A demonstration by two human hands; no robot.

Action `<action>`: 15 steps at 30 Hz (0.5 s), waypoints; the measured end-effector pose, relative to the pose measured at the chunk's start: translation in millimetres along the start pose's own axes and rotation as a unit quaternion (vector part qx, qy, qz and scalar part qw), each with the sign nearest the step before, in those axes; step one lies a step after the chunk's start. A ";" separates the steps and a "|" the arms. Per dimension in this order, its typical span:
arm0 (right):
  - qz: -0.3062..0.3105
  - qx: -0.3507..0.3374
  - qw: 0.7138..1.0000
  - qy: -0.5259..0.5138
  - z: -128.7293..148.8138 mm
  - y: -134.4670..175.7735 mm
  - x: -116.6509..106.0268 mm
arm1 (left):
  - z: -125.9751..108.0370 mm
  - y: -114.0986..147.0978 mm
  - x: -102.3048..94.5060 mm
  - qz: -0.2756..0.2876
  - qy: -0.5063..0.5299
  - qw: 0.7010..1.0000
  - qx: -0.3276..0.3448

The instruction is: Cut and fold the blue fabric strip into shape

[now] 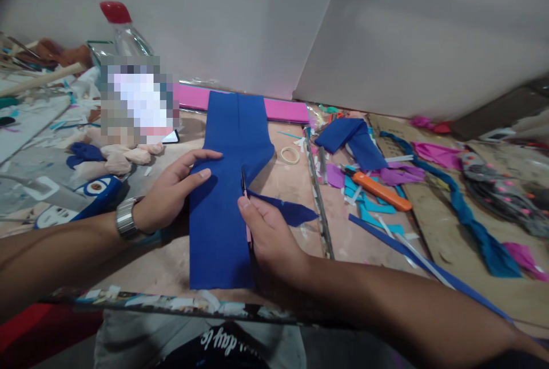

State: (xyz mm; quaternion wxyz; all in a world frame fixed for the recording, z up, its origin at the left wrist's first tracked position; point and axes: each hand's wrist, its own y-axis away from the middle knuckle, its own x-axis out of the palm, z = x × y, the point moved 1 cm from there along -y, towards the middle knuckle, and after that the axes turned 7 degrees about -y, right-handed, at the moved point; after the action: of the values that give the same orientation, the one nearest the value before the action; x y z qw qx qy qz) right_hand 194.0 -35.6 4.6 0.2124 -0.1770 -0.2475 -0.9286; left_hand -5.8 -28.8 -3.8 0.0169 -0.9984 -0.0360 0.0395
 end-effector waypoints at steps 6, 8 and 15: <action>-0.002 0.002 1.000 0.030 3.3 -1.1 -2.0 | 2.7 -3.1 2.9 0.003 0.098 0.992 -0.082; -0.011 0.006 1.000 0.019 4.0 -0.2 -1.4 | 2.0 -3.7 4.0 0.014 0.121 0.988 -0.093; -0.024 0.006 1.000 0.016 1.4 1.4 0.7 | -1.3 -2.0 3.6 0.016 0.121 0.990 -0.078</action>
State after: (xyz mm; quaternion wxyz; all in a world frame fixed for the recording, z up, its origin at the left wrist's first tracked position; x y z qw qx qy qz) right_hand 194.4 -36.2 6.5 0.1947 -0.1552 -0.2540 -0.9346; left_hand -2.3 -26.5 -2.7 -0.0570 -0.9946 -0.0211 -0.0841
